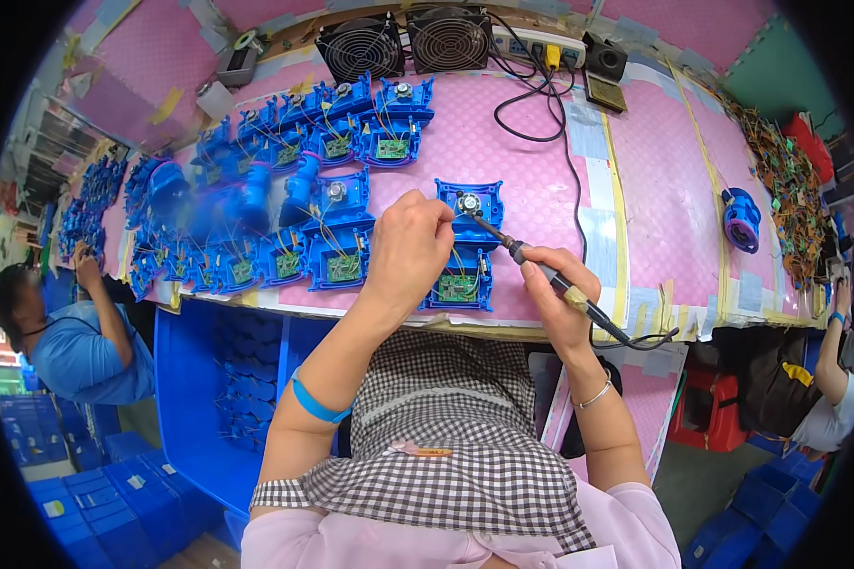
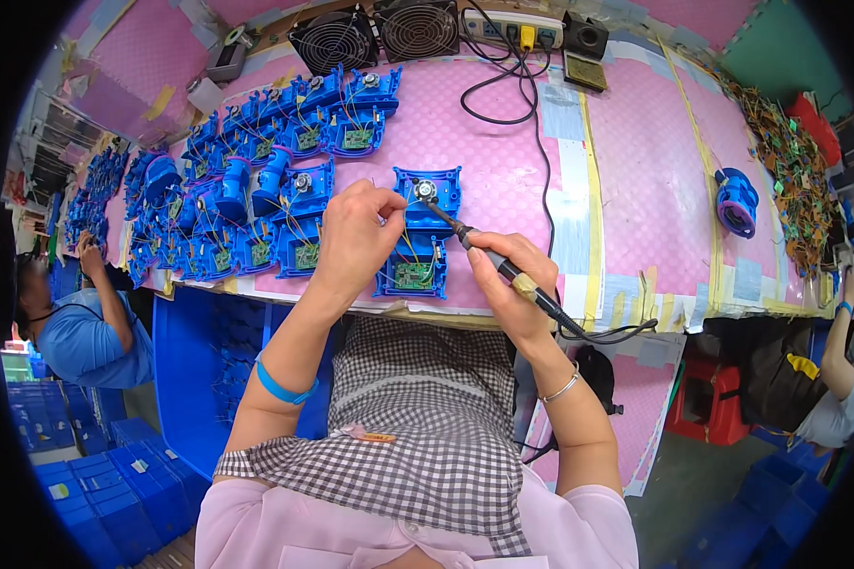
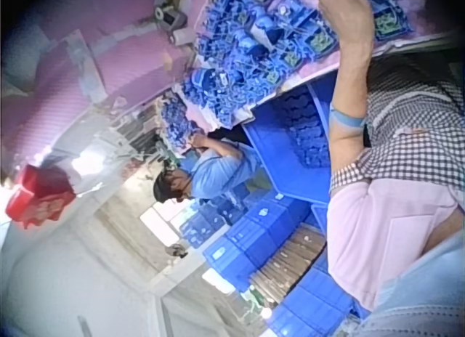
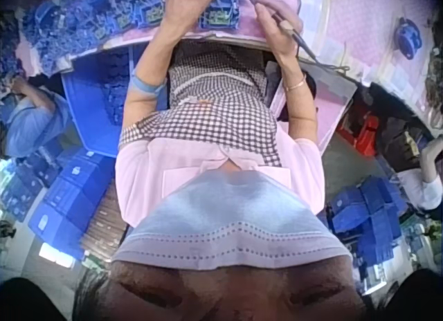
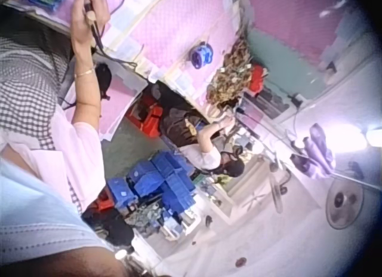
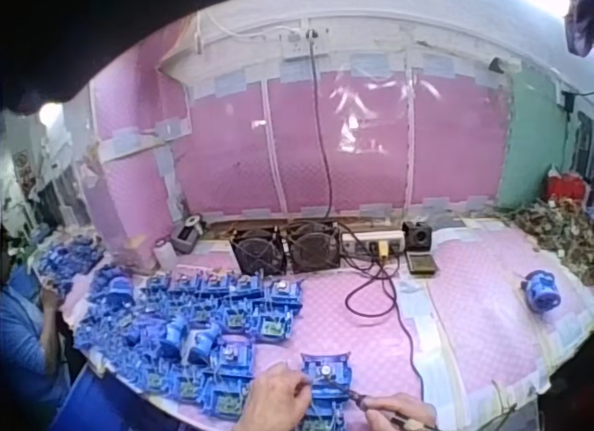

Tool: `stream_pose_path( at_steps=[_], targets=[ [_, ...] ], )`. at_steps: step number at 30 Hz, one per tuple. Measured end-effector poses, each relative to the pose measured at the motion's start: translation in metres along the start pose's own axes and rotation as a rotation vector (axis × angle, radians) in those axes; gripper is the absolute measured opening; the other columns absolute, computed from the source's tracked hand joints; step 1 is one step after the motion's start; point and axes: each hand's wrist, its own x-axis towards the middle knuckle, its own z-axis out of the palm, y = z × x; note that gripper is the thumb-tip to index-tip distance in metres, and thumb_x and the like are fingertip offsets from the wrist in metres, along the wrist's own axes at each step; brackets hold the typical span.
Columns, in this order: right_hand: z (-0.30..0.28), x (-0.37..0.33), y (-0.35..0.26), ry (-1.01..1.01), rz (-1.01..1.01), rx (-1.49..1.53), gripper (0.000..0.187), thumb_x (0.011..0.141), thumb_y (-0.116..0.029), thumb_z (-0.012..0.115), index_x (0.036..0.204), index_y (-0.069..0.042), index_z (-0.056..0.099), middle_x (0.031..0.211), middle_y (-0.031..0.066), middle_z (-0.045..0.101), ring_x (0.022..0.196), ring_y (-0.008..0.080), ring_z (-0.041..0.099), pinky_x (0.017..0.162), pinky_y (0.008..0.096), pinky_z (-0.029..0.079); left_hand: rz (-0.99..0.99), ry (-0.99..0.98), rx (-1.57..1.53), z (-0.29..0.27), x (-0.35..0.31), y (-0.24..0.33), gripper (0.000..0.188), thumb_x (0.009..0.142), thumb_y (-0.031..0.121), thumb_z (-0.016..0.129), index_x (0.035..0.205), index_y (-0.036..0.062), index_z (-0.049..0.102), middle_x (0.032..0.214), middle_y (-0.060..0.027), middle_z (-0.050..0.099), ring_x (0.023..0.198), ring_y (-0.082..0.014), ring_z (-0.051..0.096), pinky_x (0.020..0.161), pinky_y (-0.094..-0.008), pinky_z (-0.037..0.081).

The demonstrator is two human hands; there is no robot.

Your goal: The person solders wires onto components inside plastic housings using a soldering iron, picking parts from a bin and placing the assembled pieces on the workstation.

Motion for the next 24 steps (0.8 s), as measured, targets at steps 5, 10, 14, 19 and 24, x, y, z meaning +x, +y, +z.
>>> stream_pose_path(
  at_steps=[5, 10, 14, 19, 24],
  targets=[
    [0.002, -0.002, -0.001, 0.034, 0.052, 0.036, 0.014, 0.083, 0.000, 0.064, 0.097, 0.003, 0.066, 0.081, 0.0069, 0.065, 0.065, 0.0090, 0.059, 0.058, 0.0212, 0.046, 0.014, 0.000, -0.013, 0.002, 0.001, 0.000, 0.008, 0.074, 0.003, 0.063, 0.080, 0.0002, 0.067, 0.080, -0.0154, 0.061, 0.074, -0.0329, 0.062, 0.066, -0.0424, 0.050],
    [0.002, -0.002, -0.004, 0.010, 0.054, 0.042, 0.015, 0.083, 0.000, 0.065, 0.098, 0.004, 0.065, 0.083, 0.0080, 0.066, 0.065, 0.0096, 0.061, 0.059, 0.0211, 0.047, 0.033, -0.016, 0.005, 0.006, 0.003, 0.000, 0.008, 0.074, 0.002, 0.062, 0.081, -0.0001, 0.066, 0.081, -0.0157, 0.060, 0.073, -0.0340, 0.062, 0.065, -0.0434, 0.050],
    [0.001, -0.004, -0.001, 0.000, -0.007, -0.017, 0.015, 0.083, 0.000, 0.064, 0.097, 0.004, 0.065, 0.083, 0.0086, 0.066, 0.065, 0.0102, 0.062, 0.058, 0.0216, 0.047, 0.061, -0.010, -0.005, 0.005, 0.002, 0.003, 0.008, 0.075, 0.002, 0.061, 0.082, -0.0009, 0.065, 0.081, -0.0164, 0.059, 0.073, -0.0349, 0.061, 0.065, -0.0438, 0.049],
    [-0.017, 0.004, -0.003, 0.080, 0.036, 0.028, 0.014, 0.084, -0.001, 0.063, 0.096, 0.005, 0.066, 0.080, 0.0088, 0.065, 0.062, 0.0098, 0.059, 0.055, 0.0211, 0.046, 0.112, 0.005, 0.036, -0.006, -0.003, 0.016, 0.014, 0.073, -0.001, 0.064, 0.087, 0.0002, 0.066, 0.074, -0.0131, 0.061, 0.069, -0.0286, 0.062, 0.061, -0.0385, 0.048],
    [-0.026, 0.015, -0.002, 0.010, 0.059, 0.003, 0.012, 0.083, -0.001, 0.064, 0.094, 0.004, 0.067, 0.081, 0.0079, 0.066, 0.061, 0.0087, 0.057, 0.054, 0.0201, 0.044, 0.147, -0.032, -0.013, 0.012, 0.005, 0.014, 0.010, 0.076, -0.001, 0.059, 0.086, 0.0001, 0.058, 0.077, -0.0166, 0.061, 0.073, -0.0348, 0.061, 0.063, -0.0444, 0.047]
  ],
)
